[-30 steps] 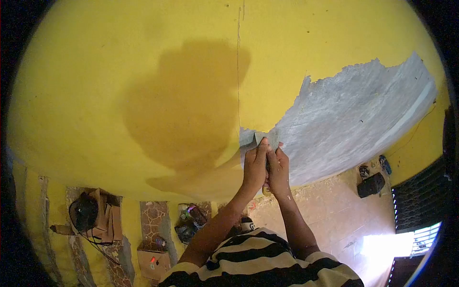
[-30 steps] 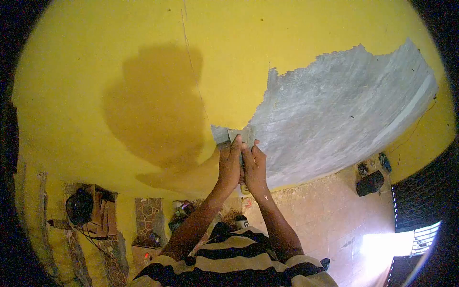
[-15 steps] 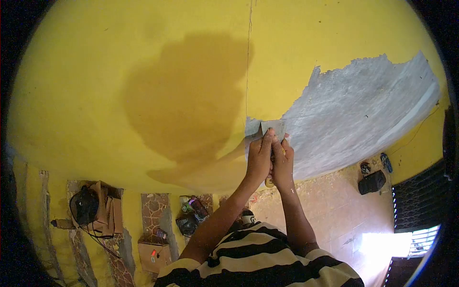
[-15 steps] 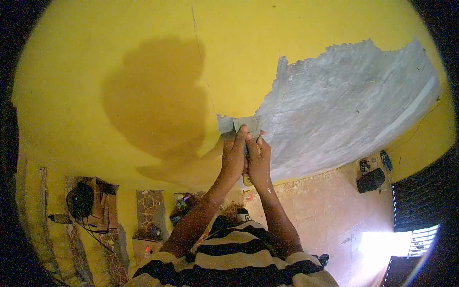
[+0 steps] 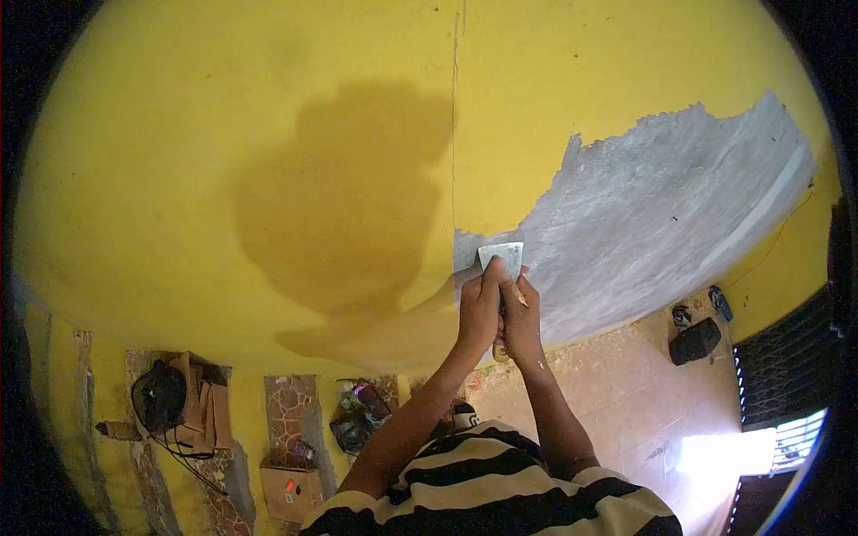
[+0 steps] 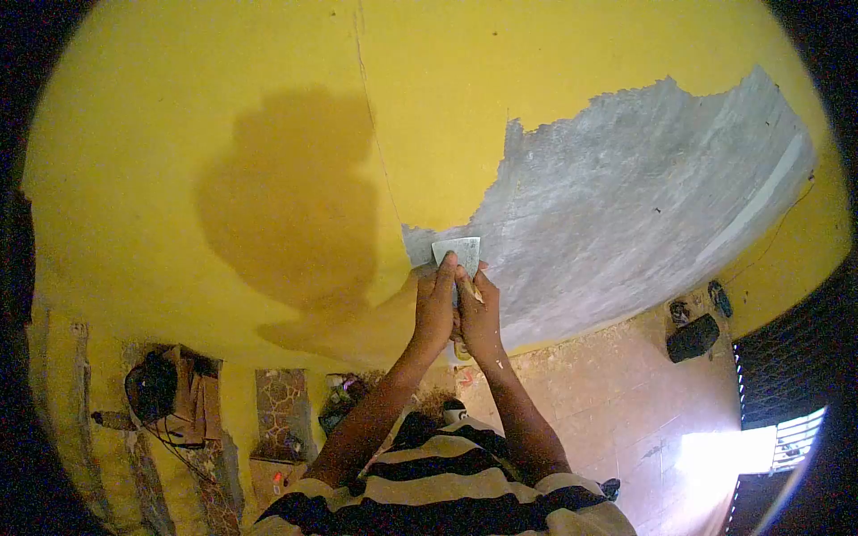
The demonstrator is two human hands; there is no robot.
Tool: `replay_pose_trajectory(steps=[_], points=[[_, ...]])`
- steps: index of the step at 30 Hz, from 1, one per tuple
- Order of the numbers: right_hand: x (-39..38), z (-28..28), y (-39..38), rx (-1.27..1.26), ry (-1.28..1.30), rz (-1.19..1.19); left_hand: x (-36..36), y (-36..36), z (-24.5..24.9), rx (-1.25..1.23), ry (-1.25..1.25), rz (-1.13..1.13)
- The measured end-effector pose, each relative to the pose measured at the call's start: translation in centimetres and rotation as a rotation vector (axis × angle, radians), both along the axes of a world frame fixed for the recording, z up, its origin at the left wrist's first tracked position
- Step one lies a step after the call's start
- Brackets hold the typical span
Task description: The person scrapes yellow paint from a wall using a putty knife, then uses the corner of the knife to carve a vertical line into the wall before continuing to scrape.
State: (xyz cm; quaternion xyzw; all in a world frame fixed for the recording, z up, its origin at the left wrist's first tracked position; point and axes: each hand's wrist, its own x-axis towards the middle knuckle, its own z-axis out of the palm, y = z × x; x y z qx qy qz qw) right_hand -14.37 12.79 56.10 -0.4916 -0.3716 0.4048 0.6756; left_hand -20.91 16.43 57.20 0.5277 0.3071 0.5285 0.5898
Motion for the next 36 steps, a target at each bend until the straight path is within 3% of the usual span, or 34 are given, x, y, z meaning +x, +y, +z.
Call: replay_pose_trajectory(steps=[3,7,9,11,15,16,19,20,25,30,33,36], points=[[0.3,2.8,0.7,0.084,-0.027,-0.044,0.4,0.5,2.2,0.086,0.175,0.103],[1.0,8.0,1.2,0.127,0.024,-0.031,0.8,0.6,9.0,0.108,0.059,-0.024],[0.9,6.8,1.5,0.167,0.028,-0.042,0.7,1.3,7.6,0.088,0.12,-0.059],[0.8,3.4,1.6,0.182,-0.04,-0.097,0.9,0.9,4.7,0.144,0.016,0.0],[0.9,2.1,-0.1,-0.019,-0.014,-0.011,0.6,0.8,1.9,-0.001,0.229,-0.005],[1.0,2.5,0.1,0.036,-0.019,-0.042,0.7,0.6,1.3,-0.056,0.286,0.002],[1.8,3.4,-0.8,-0.106,0.091,0.057,1.2,0.0,2.5,-0.049,0.129,-0.033],[1.5,2.7,0.1,0.027,0.001,-0.013,1.3,0.2,2.5,0.005,0.071,-0.042],[1.3,1.8,-0.4,-0.032,0.049,-0.011,0.9,0.0,2.1,0.005,0.111,-0.064],[1.5,6.9,1.3,0.121,-0.06,-0.039,0.8,1.2,7.4,0.028,0.199,-0.035],[1.3,7.0,1.2,0.136,-0.041,-0.031,0.6,0.8,8.1,0.107,0.133,-0.021],[1.0,2.9,0.4,0.076,-0.069,-0.041,0.9,1.2,1.0,0.129,0.155,0.03]])
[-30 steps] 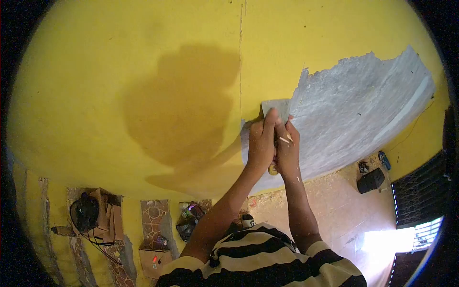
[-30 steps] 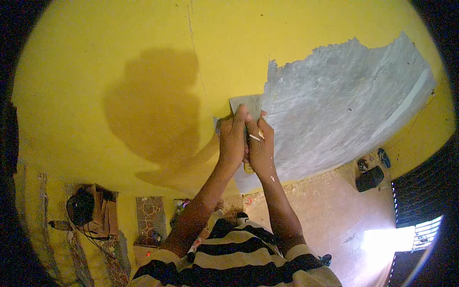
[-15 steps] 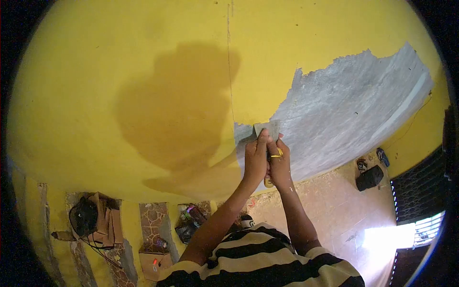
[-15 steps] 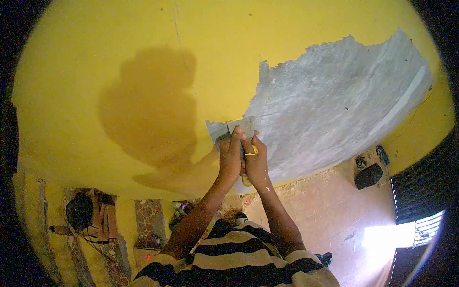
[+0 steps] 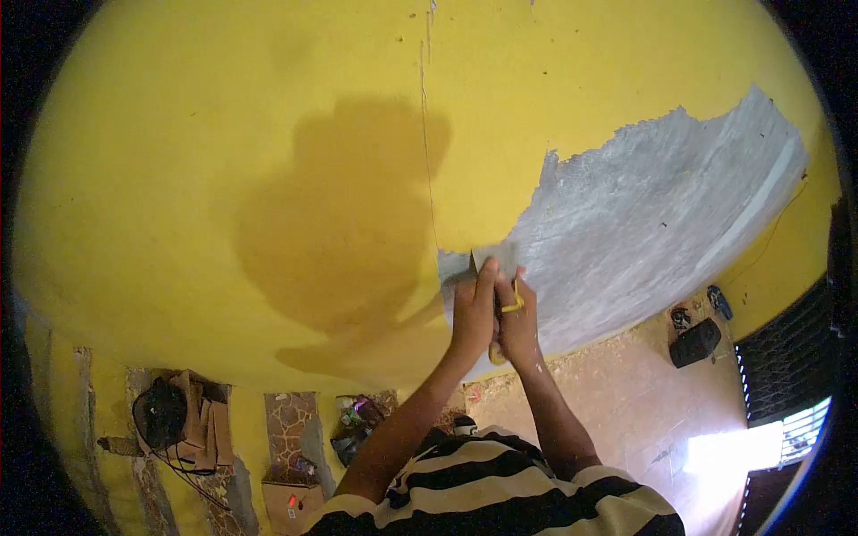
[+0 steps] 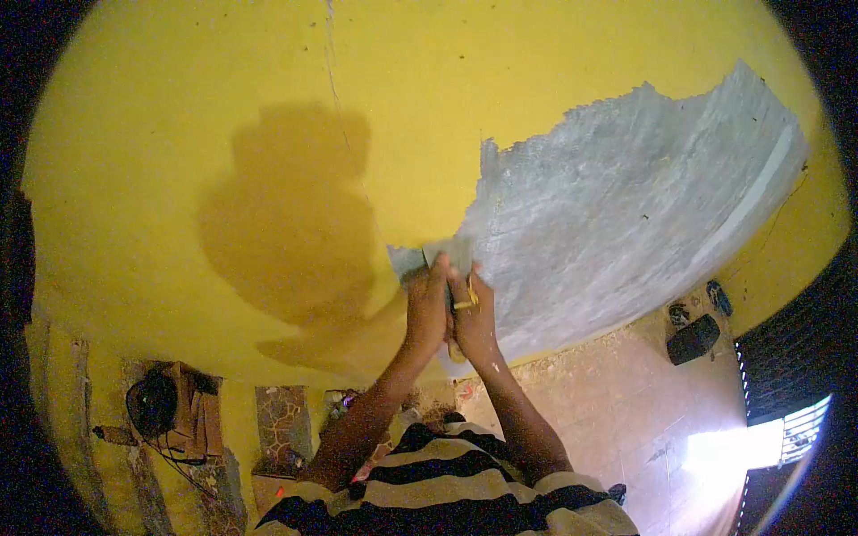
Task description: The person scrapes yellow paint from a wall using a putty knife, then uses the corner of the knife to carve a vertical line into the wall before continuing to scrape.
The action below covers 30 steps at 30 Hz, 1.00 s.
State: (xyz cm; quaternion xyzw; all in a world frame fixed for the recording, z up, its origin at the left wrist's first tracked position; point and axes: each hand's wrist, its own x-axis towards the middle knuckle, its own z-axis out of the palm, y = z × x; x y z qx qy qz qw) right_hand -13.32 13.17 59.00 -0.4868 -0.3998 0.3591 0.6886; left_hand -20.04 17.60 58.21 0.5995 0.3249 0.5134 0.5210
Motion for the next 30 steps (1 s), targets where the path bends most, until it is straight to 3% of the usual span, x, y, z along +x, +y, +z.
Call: replay_pose_trajectory(steps=[1,3,6,9,13,14,16,17,18,21,23,25,26,27,29,30], points=[[0.0,-0.8,0.0,0.004,0.001,0.001,0.0,-0.1,-1.4,-0.018,0.016,0.014],[-0.2,-1.5,-0.1,-0.022,-0.039,-0.029,-0.1,-1.2,0.5,0.034,0.034,0.084],[0.2,2.8,0.0,-0.023,0.054,0.081,-0.2,-0.9,4.6,-0.103,-0.055,-0.043],[0.1,4.2,1.0,0.058,-0.024,0.038,-0.7,0.0,6.8,-0.076,0.0,-0.109],[-1.7,-0.3,0.7,0.118,0.019,-0.048,-1.7,-0.3,3.1,0.021,0.043,-0.036],[-2.4,-1.1,0.3,0.088,0.03,-0.066,-1.6,-0.5,2.1,-0.104,-0.08,-0.015],[-2.1,-1.8,0.6,0.05,0.04,-0.031,-1.8,0.1,0.6,-0.102,-0.075,-0.03],[-2.2,-2.2,0.4,0.0,0.046,0.009,-2.2,-0.2,0.6,-0.113,-0.074,-0.04],[-2.1,-1.0,0.7,0.015,0.078,0.015,-3.0,-0.3,2.6,-0.121,0.112,-0.046],[-2.0,2.1,1.4,0.082,0.066,0.001,-2.4,0.1,5.8,-0.113,-0.007,-0.093],[-1.9,2.2,1.0,0.043,0.06,0.036,-2.5,0.5,5.3,-0.095,-0.053,-0.109],[-2.6,1.2,0.3,0.004,0.096,0.048,-3.5,0.0,3.9,-0.147,0.118,-0.099],[-2.8,-2.7,1.5,0.174,-0.082,-0.086,-2.3,0.3,1.0,0.068,-0.019,0.066],[-2.8,-2.0,1.1,0.181,-0.078,-0.089,-2.6,0.1,0.9,0.075,-0.016,0.064],[-2.7,-0.5,-0.2,-0.046,0.209,0.109,-3.1,-0.2,1.1,-0.064,0.053,-0.042],[-2.4,-1.0,0.3,-0.031,0.171,0.092,-2.8,-0.2,1.4,-0.057,0.026,-0.055]])
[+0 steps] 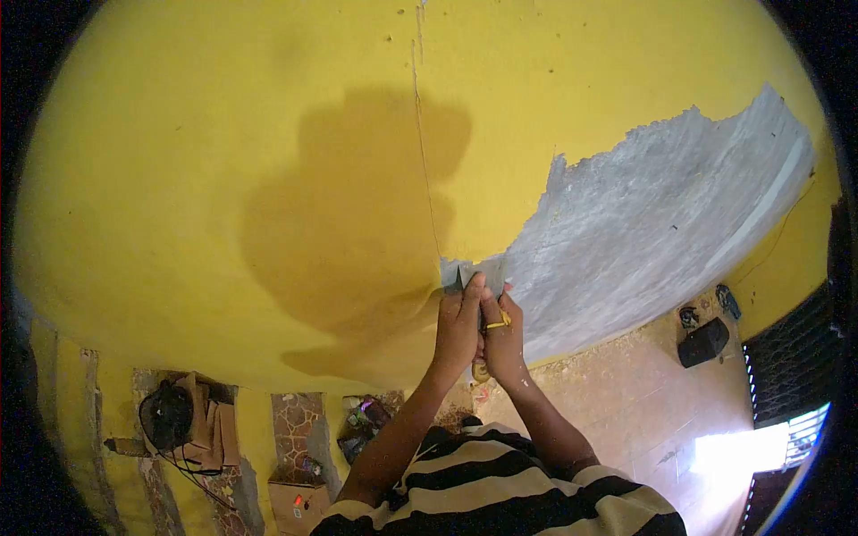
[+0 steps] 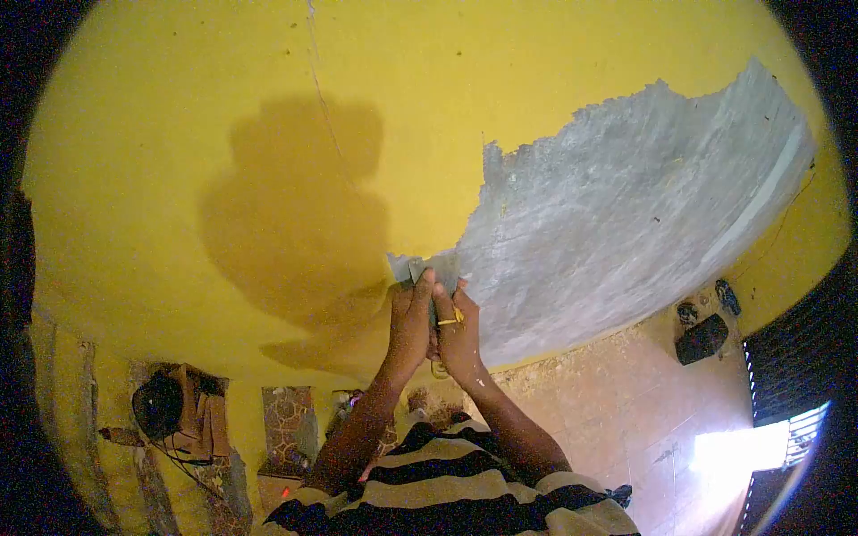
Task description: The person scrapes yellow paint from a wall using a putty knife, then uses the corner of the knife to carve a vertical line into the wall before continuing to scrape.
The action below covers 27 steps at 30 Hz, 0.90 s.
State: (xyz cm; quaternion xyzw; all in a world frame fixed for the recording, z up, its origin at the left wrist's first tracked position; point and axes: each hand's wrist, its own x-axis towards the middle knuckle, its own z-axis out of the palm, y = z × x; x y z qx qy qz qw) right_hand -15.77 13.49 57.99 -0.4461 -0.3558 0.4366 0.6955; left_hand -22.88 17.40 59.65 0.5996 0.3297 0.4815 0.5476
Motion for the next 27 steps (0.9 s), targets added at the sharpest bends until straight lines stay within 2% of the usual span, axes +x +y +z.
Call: replay_pose_trajectory(steps=[4,6,10,13,15,16,19,21,22,24,27], points=[[-0.1,0.6,-0.4,-0.037,0.065,0.062,-0.2,-0.2,0.3,-0.105,0.076,-0.014],[-0.6,-0.8,0.2,0.009,0.001,-0.047,-0.1,-0.3,-0.3,-0.109,0.032,0.019],[-0.2,-0.5,0.0,-0.043,0.077,0.017,0.0,-0.2,0.4,-0.035,0.052,0.054],[0.0,0.3,0.2,0.01,-0.026,-0.041,-0.1,0.0,0.9,0.0,0.065,0.054],[-0.2,0.5,0.0,-0.045,0.066,-0.014,-0.6,-0.5,1.7,-0.205,0.168,0.037],[-0.5,0.1,-0.2,-0.048,0.065,-0.009,-0.7,-0.8,1.5,-0.209,0.167,0.042],[-0.8,-0.4,0.0,0.01,-0.051,-0.094,-0.3,-0.6,0.5,-0.171,0.079,0.042],[-0.3,0.2,0.0,-0.016,-0.014,0.003,0.4,0.9,-1.4,0.214,0.048,0.263],[-0.4,0.5,-0.1,-0.024,-0.01,0.005,0.1,0.9,-1.9,0.207,0.053,0.264],[-0.4,1.2,-0.1,-0.001,-0.003,-0.001,-0.3,0.6,-0.4,-0.1,0.016,0.052],[-0.9,0.0,0.2,0.009,-0.016,-0.047,-0.8,0.0,0.1,-0.17,0.069,0.061]])
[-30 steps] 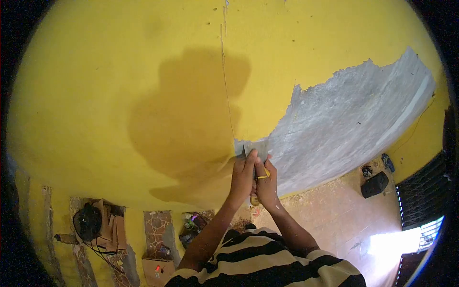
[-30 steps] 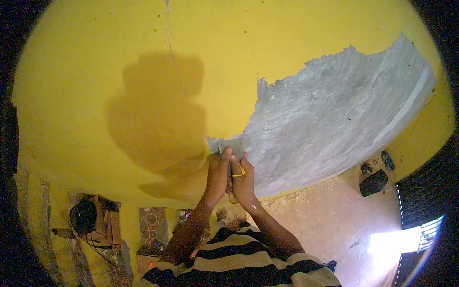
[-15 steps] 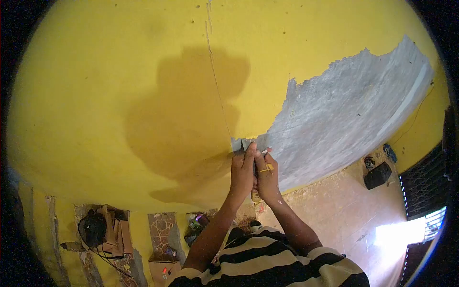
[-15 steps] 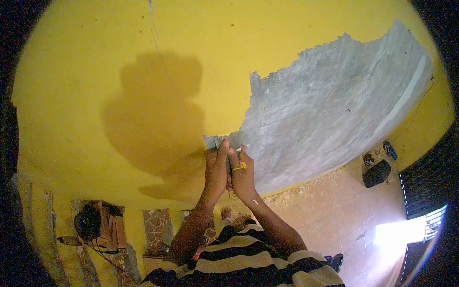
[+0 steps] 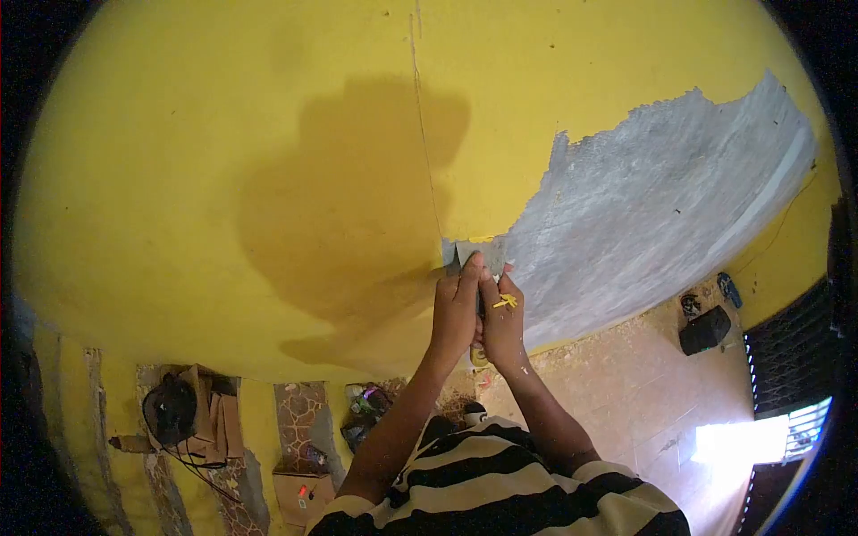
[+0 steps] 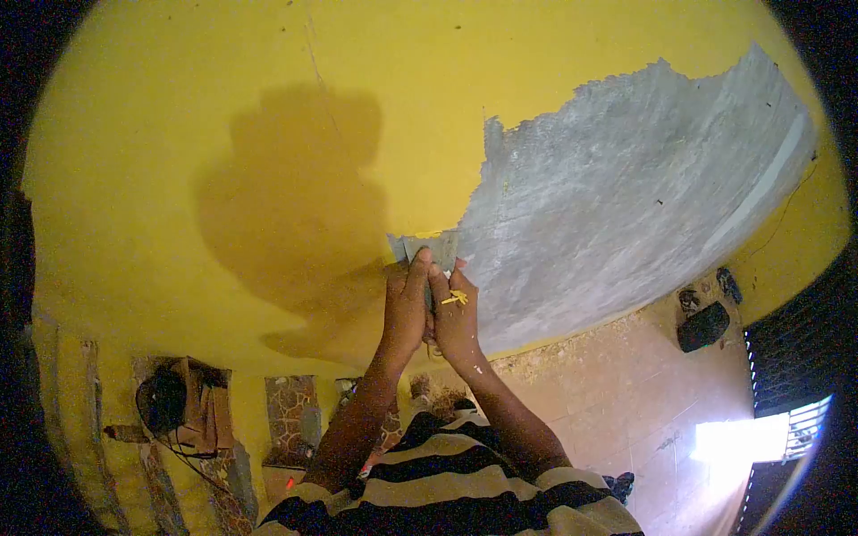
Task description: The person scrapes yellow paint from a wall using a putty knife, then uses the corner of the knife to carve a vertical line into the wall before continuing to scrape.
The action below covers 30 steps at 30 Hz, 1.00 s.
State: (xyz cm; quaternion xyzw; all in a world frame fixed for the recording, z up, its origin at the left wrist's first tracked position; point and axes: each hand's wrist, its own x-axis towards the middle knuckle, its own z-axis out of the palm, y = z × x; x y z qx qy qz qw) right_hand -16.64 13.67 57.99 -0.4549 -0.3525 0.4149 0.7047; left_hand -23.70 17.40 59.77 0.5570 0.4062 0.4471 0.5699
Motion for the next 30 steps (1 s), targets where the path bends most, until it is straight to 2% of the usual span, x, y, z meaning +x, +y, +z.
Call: replay_pose_trajectory(steps=[4,6,7,8,10,11,13,14,15,16,17,19,21,25,27,29,30], points=[[-1.1,-0.6,0.1,-0.046,-0.073,0.016,-0.2,-0.5,0.5,0.069,-0.08,0.04],[-1.5,0.4,0.9,0.065,-0.055,-0.032,0.0,-0.4,2.4,0.133,-0.132,0.116],[-1.2,0.9,0.9,0.054,-0.106,-0.033,-1.1,0.5,1.9,0.098,0.01,0.023],[-1.2,1.3,0.8,0.05,-0.104,-0.027,-1.0,0.6,2.2,0.093,0.012,0.028],[-1.4,2.3,0.8,0.035,-0.094,-0.032,-0.7,0.6,3.3,0.116,-0.2,-0.045],[-1.5,1.1,0.9,0.043,-0.098,-0.024,-1.2,0.9,1.6,0.045,-0.046,0.034],[-1.6,-2.5,0.9,0.096,-0.213,-0.116,-1.1,0.1,-0.1,0.096,-0.052,0.035],[-1.6,-1.5,0.5,0.103,-0.213,-0.113,-1.0,-0.1,-0.4,0.136,-0.053,0.027],[-1.5,0.3,-0.5,0.005,-0.099,-0.036,-1.8,-0.9,1.5,-0.069,0.067,-0.021],[-1.4,1.0,-1.1,-0.101,0.014,0.042,-1.9,-0.7,1.3,-0.071,0.065,-0.016],[-1.1,0.6,-0.7,-0.096,-0.117,0.028,-1.8,-0.4,1.0,-0.057,0.074,-0.014],[-1.3,0.4,-0.7,-0.081,-0.1,0.012,-1.5,-0.3,0.7,-0.055,0.084,-0.014],[-1.6,0.2,-1.0,-0.065,-0.083,-0.008,-1.2,-0.8,1.2,-0.042,-0.076,-0.043],[-1.4,0.3,-0.6,-0.047,-0.04,-0.012,-1.1,-0.5,0.6,-0.012,-0.066,-0.043],[-0.7,1.3,0.3,-0.04,-0.053,-0.04,-0.3,0.5,1.6,0.187,0.032,0.011],[0.6,3.0,1.2,0.127,-0.085,-0.052,0.3,0.6,4.9,0.16,0.02,-0.045],[0.6,3.6,0.8,0.123,-0.085,-0.052,0.5,0.2,6.6,0.136,0.0,-0.105]])
